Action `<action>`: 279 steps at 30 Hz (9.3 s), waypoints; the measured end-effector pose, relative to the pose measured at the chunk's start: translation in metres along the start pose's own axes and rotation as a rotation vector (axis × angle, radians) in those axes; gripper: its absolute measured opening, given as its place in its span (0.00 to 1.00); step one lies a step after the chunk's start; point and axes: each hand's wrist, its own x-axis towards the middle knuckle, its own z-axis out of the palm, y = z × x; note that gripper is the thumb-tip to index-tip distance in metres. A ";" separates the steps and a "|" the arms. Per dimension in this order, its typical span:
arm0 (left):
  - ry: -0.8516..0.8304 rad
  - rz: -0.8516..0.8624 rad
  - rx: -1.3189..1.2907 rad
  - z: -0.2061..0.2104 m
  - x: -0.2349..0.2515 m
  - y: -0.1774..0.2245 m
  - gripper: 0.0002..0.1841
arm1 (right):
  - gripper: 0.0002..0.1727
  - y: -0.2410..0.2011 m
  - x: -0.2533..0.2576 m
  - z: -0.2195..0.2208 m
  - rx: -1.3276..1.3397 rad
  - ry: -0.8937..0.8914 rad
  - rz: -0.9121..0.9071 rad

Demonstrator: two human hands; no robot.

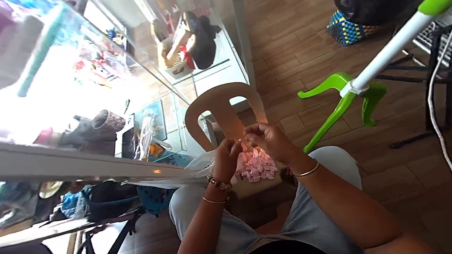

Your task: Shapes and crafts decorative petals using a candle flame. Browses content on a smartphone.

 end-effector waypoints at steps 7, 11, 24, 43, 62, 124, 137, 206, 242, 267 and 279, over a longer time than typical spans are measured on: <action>0.049 0.072 -0.153 -0.022 -0.013 -0.005 0.03 | 0.10 0.005 0.005 0.037 0.085 -0.030 0.005; 0.064 0.075 -0.116 -0.034 -0.017 -0.009 0.02 | 0.05 0.008 0.013 0.051 0.051 -0.036 -0.016; 0.150 0.035 0.042 -0.050 -0.023 -0.008 0.03 | 0.28 0.014 0.022 0.058 -0.088 -0.004 -0.167; -0.100 -0.323 -0.654 -0.029 -0.019 0.000 0.12 | 0.22 0.016 0.006 0.015 -0.046 0.137 -0.231; -0.126 -0.280 -0.584 -0.022 -0.015 -0.003 0.15 | 0.20 0.021 -0.004 -0.005 -0.081 0.175 -0.205; -0.407 -0.363 0.772 -0.003 0.022 -0.076 0.19 | 0.09 0.013 -0.008 -0.005 -0.299 0.118 -0.107; -0.425 -0.552 1.189 0.006 0.017 -0.120 0.18 | 0.09 0.019 -0.005 -0.003 -0.344 0.127 -0.101; -0.205 -0.443 -0.288 -0.044 -0.020 -0.008 0.06 | 0.04 0.024 0.003 0.011 -0.243 -0.220 -0.035; 0.021 -0.411 -0.636 -0.035 -0.024 -0.012 0.21 | 0.13 0.031 -0.002 0.039 -0.365 0.030 -0.172; -0.183 -0.583 -0.744 -0.038 -0.018 -0.004 0.24 | 0.08 0.043 0.013 0.035 -0.785 0.092 -0.760; -0.087 -0.420 -0.857 -0.046 -0.023 -0.008 0.12 | 0.08 0.044 0.011 0.031 -0.898 0.029 -0.995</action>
